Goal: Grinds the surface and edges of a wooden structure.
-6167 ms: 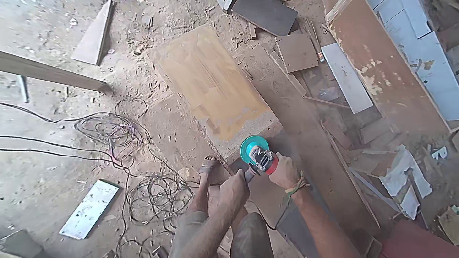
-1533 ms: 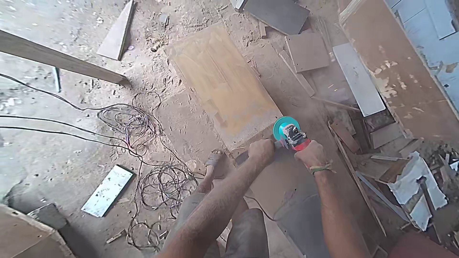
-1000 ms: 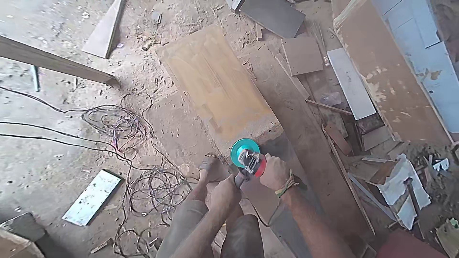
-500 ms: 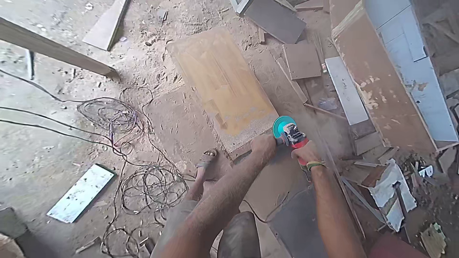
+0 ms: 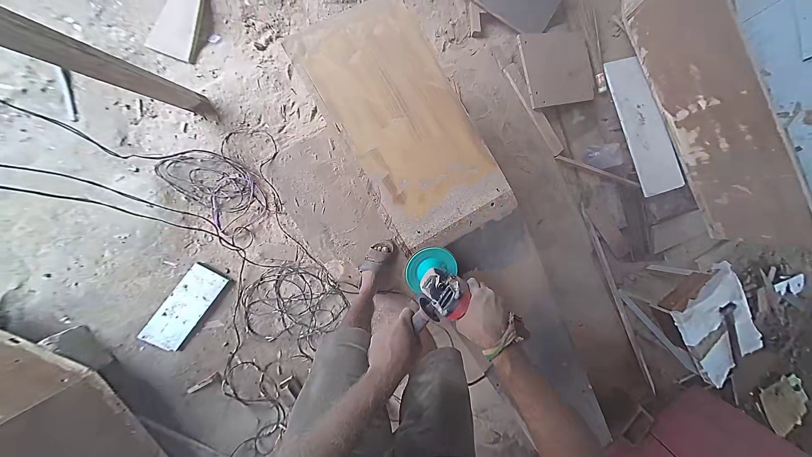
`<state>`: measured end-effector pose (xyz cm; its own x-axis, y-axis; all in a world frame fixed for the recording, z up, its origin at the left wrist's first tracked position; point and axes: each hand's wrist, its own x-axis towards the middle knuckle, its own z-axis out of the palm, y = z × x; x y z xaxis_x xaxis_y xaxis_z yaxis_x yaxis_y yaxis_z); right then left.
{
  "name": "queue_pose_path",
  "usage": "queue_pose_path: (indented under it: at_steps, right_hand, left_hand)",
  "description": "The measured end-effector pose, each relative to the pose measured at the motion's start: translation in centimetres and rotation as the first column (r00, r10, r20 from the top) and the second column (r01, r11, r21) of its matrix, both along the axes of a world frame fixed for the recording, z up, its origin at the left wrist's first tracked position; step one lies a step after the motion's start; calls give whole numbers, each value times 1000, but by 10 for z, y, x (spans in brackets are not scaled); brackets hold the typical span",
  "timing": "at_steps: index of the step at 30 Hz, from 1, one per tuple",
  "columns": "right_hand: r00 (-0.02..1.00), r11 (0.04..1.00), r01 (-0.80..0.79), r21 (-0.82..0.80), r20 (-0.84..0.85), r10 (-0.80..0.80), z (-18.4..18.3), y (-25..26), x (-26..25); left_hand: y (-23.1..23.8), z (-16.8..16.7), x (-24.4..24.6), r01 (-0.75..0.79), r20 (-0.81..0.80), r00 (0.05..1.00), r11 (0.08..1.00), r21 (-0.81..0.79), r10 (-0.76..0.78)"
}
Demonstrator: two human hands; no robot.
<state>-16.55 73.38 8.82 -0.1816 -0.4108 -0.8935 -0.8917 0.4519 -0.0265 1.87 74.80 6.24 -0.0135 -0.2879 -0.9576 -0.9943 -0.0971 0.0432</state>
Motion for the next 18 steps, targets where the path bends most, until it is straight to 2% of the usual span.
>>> queue_pose_path:
  at_steps: [10, 18]
  right_hand:
    - [963, 974, 193, -115, -171, -211, 12, -32, -93]
    - [827, 886, 426, -185, -316, -464, 11, -42, -160]
  left_hand:
    - [-78, 7, -100, 123, -179, 975, 990, -70, -133]
    - [-126, 15, -185, 227, -270, 926, 960, -162, -265]
